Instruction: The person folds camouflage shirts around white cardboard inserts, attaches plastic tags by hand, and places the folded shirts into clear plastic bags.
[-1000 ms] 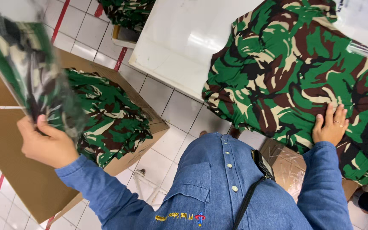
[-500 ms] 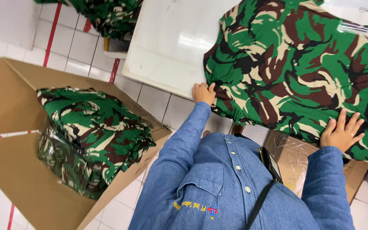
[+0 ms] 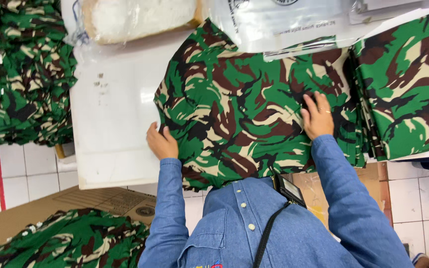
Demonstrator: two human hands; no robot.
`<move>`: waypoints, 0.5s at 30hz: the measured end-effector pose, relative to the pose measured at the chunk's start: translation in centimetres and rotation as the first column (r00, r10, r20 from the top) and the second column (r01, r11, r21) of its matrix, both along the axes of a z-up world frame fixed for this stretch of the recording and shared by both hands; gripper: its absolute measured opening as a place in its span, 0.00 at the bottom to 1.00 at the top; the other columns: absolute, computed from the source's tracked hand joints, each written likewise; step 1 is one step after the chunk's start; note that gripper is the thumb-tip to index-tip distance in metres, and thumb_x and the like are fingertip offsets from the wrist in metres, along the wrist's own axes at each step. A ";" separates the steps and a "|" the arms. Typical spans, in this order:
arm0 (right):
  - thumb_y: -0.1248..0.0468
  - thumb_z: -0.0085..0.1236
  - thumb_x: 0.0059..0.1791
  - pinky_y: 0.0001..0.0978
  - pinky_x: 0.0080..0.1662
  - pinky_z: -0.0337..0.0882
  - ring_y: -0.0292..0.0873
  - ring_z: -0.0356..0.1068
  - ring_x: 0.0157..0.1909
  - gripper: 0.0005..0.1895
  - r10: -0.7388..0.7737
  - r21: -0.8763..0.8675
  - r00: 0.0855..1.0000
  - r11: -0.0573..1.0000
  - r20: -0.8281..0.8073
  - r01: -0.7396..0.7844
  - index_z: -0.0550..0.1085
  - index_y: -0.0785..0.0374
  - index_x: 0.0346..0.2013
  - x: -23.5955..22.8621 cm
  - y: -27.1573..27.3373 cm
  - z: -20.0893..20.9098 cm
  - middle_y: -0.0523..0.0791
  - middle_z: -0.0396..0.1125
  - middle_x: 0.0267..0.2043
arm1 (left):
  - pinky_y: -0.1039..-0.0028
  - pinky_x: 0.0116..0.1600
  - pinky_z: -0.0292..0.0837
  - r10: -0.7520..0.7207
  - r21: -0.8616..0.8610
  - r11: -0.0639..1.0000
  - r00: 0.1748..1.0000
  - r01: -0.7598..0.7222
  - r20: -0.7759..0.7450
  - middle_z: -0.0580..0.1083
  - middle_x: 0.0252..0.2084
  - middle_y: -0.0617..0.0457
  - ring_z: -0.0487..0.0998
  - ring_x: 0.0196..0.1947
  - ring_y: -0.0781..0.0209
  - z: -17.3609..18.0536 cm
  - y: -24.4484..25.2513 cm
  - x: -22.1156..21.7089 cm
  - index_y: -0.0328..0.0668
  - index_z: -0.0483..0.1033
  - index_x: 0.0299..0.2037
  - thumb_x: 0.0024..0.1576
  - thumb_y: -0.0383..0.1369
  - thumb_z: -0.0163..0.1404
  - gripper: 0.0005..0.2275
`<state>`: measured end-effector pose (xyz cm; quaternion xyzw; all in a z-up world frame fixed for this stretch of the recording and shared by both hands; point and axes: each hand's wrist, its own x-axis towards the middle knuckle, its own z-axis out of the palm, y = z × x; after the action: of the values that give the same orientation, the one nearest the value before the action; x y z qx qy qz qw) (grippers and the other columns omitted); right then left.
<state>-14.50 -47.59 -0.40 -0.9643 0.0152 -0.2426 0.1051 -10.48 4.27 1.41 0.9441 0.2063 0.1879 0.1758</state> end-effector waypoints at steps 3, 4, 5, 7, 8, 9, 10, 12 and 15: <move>0.45 0.45 0.57 0.59 0.70 0.57 0.54 0.51 0.78 0.31 -0.038 -0.034 0.924 0.999 -0.380 0.027 0.60 0.43 0.76 8.0 -0.4 0.3 0.50 0.52 0.79 | 0.48 0.70 0.55 -0.413 -0.110 0.904 0.910 0.414 0.033 0.69 0.65 0.36 0.66 0.66 0.35 0.4 -5.7 5.1 0.39 0.62 0.71 0.68 0.33 0.47 0.21; 0.42 0.48 0.56 0.49 0.57 0.65 0.48 0.64 0.57 0.16 -0.153 -0.188 0.950 0.977 -0.271 0.104 0.70 0.42 0.52 11.0 -1.3 0.7 0.44 0.62 0.54 | 0.48 0.73 0.51 -0.381 -0.019 0.924 0.923 0.381 -0.056 0.62 0.72 0.44 0.61 0.71 0.39 0.1 -6.1 6.0 0.43 0.61 0.72 0.66 0.37 0.48 0.24; 0.39 0.52 0.55 0.39 0.44 0.74 0.43 0.76 0.37 0.19 -0.251 -0.328 0.957 0.925 -0.146 0.192 0.80 0.41 0.29 14.1 -2.2 1.2 0.38 0.72 0.30 | 0.47 0.75 0.47 -0.336 0.075 0.934 0.931 0.349 -0.142 0.55 0.79 0.51 0.55 0.75 0.43 -0.2 -6.6 6.9 0.47 0.60 0.74 0.64 0.41 0.49 0.28; 0.46 0.60 0.52 0.38 0.48 0.74 0.45 0.74 0.45 0.11 -0.195 -0.266 0.980 0.943 0.046 0.200 0.79 0.46 0.40 20.5 -6.2 4.9 0.41 0.71 0.40 | 0.46 0.74 0.49 -0.330 0.128 0.931 0.938 0.342 -0.110 0.56 0.78 0.51 0.57 0.75 0.44 -0.7 -6.5 7.3 0.53 0.61 0.74 0.64 0.44 0.47 0.27; 0.54 0.67 0.49 0.37 0.52 0.74 0.46 0.72 0.54 0.18 -0.127 -0.207 0.966 0.963 0.224 0.175 0.78 0.51 0.52 23.3 -8.2 6.8 0.44 0.70 0.50 | 0.45 0.72 0.52 -0.310 0.180 0.929 0.946 0.322 -0.094 0.58 0.78 0.50 0.60 0.74 0.45 -1.2 -6.3 7.3 0.58 0.62 0.74 0.64 0.47 0.45 0.26; 0.54 0.67 0.49 0.37 0.52 0.74 0.46 0.72 0.54 0.18 -0.131 -0.210 0.963 0.961 0.236 0.182 0.78 0.51 0.52 25.6 -9.9 8.7 0.44 0.70 0.50 | 0.45 0.72 0.52 -0.315 0.179 0.929 0.946 0.325 -0.081 0.58 0.78 0.50 0.60 0.74 0.45 -1.2 -6.3 7.3 0.58 0.62 0.74 0.64 0.47 0.45 0.26; 0.51 0.66 0.54 0.47 0.62 0.65 0.52 0.53 0.67 0.32 -0.201 -0.086 0.980 0.976 -0.003 0.200 0.62 0.58 0.66 27.8 -11.6 10.8 0.51 0.52 0.65 | 0.47 0.75 0.49 -0.312 0.147 0.932 0.940 0.331 -0.138 0.55 0.79 0.51 0.57 0.76 0.48 -1.2 -6.1 7.1 0.58 0.61 0.74 0.66 0.47 0.41 0.26; 0.48 0.64 0.58 0.57 0.72 0.56 0.59 0.34 0.80 0.48 -0.235 0.031 0.946 0.968 -0.222 0.247 0.45 0.64 0.79 31.3 -14.4 13.3 0.58 0.33 0.80 | 0.48 0.77 0.46 -0.317 0.113 0.934 0.933 0.338 -0.170 0.53 0.80 0.52 0.54 0.78 0.50 -1.4 -6.0 7.1 0.58 0.59 0.75 0.67 0.47 0.38 0.25; 0.36 0.61 0.47 0.56 0.57 0.70 0.63 0.52 0.71 0.55 -0.378 -0.056 0.679 0.894 -0.630 0.445 0.49 0.65 0.75 34.8 -16.9 14.4 0.61 0.44 0.75 | 0.50 0.77 0.45 -0.266 0.117 0.947 0.936 0.298 -0.231 0.52 0.80 0.55 0.53 0.78 0.53 -2.4 -5.9 7.5 0.63 0.58 0.75 0.65 0.47 0.37 0.25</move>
<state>20.27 -64.50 13.97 -0.9538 0.2780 0.0751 0.0857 -2.98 -1.65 -1.00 0.9890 0.0713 0.0739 0.1062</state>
